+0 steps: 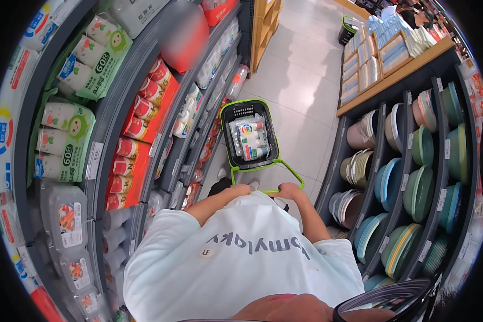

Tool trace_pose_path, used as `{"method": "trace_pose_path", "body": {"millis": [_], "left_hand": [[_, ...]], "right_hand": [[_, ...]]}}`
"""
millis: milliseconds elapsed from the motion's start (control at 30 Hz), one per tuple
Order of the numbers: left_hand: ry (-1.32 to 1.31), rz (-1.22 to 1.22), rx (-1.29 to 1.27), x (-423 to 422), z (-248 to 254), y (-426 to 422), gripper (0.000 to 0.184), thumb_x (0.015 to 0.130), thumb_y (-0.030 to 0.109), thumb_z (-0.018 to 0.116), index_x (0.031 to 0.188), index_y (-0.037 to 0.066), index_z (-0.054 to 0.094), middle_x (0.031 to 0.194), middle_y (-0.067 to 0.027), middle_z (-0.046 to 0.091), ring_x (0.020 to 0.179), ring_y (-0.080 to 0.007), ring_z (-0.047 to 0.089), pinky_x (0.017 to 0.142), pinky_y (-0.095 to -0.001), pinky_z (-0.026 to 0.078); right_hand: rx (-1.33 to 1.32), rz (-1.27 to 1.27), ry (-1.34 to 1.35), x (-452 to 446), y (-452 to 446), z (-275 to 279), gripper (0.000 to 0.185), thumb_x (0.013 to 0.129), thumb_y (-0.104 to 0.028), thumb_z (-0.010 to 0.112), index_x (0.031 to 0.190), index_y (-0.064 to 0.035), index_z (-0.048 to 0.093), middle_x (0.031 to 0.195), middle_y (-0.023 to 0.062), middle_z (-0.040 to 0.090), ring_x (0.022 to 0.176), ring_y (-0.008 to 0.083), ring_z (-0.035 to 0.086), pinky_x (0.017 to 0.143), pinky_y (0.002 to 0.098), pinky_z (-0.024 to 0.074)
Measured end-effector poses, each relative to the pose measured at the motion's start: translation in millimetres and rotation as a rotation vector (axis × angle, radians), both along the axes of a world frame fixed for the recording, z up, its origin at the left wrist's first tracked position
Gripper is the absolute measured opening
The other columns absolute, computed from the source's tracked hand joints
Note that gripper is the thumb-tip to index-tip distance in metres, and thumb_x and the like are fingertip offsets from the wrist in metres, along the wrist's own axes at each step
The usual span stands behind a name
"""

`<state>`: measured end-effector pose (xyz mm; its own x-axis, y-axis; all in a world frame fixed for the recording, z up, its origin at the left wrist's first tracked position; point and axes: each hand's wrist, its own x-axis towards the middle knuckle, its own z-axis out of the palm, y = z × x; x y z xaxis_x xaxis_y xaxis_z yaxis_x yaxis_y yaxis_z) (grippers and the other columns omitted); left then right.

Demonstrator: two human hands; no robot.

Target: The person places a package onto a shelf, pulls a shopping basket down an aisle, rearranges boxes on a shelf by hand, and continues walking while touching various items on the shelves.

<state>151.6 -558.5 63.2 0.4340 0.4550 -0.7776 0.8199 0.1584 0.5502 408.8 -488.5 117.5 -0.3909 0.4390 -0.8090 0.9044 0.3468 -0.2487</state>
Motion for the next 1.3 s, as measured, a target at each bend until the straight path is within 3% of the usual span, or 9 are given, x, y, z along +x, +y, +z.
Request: {"method": "trace_pose_path", "body": {"millis": [200,300,400,533,633,700,867,967,1300], "left_hand": [[0.052,-0.140,0.090,0.8,15.4,20.5,0.036,0.086,0.029,0.062,0.116,0.012,0.072,0.126,-0.0190,0.066,0.119,-0.0415,0.062,0.090,-0.0697,0.044],[0.068,-0.206,0.106,-6.0,24.1,34.7,0.036,0.087,0.030,0.061,0.118,0.014,0.072,0.124,-0.0177,0.068,0.117,-0.0408,0.063,0.090,-0.0687,0.045],[0.059,-0.248,0.118,-20.4,18.0,47.0,0.036,0.088,0.031,0.059,0.118,0.016,0.072,0.123,-0.0162,0.069,0.115,-0.0403,0.064,0.089,-0.0663,0.046],[0.023,-0.254,0.133,-37.8,14.9,81.4,0.036,0.087,0.032,0.059,0.114,0.013,0.073,0.118,-0.0166,0.070,0.110,-0.0391,0.067,0.088,-0.0583,0.050],[-0.044,-0.275,0.170,-55.8,7.4,108.8,0.034,0.084,0.035,0.061,0.106,0.013,0.076,0.107,-0.0173,0.073,0.102,-0.0386,0.069,0.084,-0.0521,0.053],[-0.075,-0.256,0.194,-72.5,-7.0,129.5,0.032,0.084,0.031,0.062,0.107,0.013,0.075,0.107,-0.0175,0.073,0.101,-0.0380,0.069,0.084,-0.0513,0.054],[-0.075,-0.050,0.533,-120.5,10.3,173.7,0.032,0.080,0.013,0.061,0.107,0.019,0.077,0.105,-0.0136,0.073,0.102,-0.0331,0.068,0.086,-0.0484,0.053],[-0.043,0.033,0.667,-145.4,2.0,194.7,0.031,0.081,0.014,0.061,0.107,0.021,0.077,0.101,-0.0122,0.073,0.100,-0.0323,0.068,0.086,-0.0491,0.052],[-0.058,0.075,0.571,-172.1,-9.0,233.7,0.024,0.086,0.021,0.059,0.102,0.018,0.076,0.102,-0.0103,0.069,0.101,-0.0320,0.067,0.083,-0.0521,0.049]], "right_hand": [[0.087,-0.129,0.041,15.2,-30.2,-9.3,0.077,0.082,-0.076,0.054,0.107,-0.0055,0.072,0.103,0.0197,0.072,0.098,0.0388,0.068,0.084,0.0483,0.0535],[0.119,-0.232,0.026,7.8,-39.4,-7.0,0.065,0.086,-0.066,0.055,0.106,-0.0073,0.072,0.102,0.0209,0.072,0.097,0.0405,0.067,0.083,0.0500,0.0531],[0.159,-0.309,0.081,-0.9,-40.9,-21.5,0.039,0.086,-0.043,0.059,0.106,-0.0118,0.071,0.100,0.0233,0.071,0.097,0.0410,0.067,0.081,0.0513,0.0526],[0.233,-0.322,0.106,-16.2,-24.0,-16.5,0.052,0.088,-0.056,0.054,0.099,-0.0077,0.070,0.093,0.0231,0.071,0.091,0.0408,0.068,0.078,0.0511,0.0514],[0.273,-0.315,0.125,-32.4,1.1,-9.7,0.050,0.088,-0.054,0.055,0.097,-0.0077,0.070,0.091,0.0215,0.071,0.091,0.0398,0.068,0.076,0.0515,0.0503],[0.351,-0.271,0.127,-52.2,28.5,7.6,0.033,0.086,-0.042,0.059,0.093,-0.0115,0.069,0.088,0.0181,0.071,0.089,0.0401,0.068,0.074,0.0508,0.0516],[0.428,-0.281,0.158,-105.5,102.1,12.5,0.048,0.087,-0.058,0.058,0.088,-0.0107,0.069,0.081,0.0178,0.071,0.083,0.0399,0.068,0.071,0.0512,0.0517],[0.405,-0.305,0.101,-142.6,139.4,23.5,0.062,0.085,-0.071,0.055,0.090,-0.0115,0.072,0.081,0.0193,0.071,0.083,0.0399,0.069,0.073,0.0508,0.0527],[0.346,-0.242,-0.002,-174.2,191.2,18.1,0.072,0.082,-0.080,0.049,0.099,-0.0139,0.074,0.089,0.0140,0.074,0.089,0.0337,0.071,0.076,0.0451,0.0550]]}}
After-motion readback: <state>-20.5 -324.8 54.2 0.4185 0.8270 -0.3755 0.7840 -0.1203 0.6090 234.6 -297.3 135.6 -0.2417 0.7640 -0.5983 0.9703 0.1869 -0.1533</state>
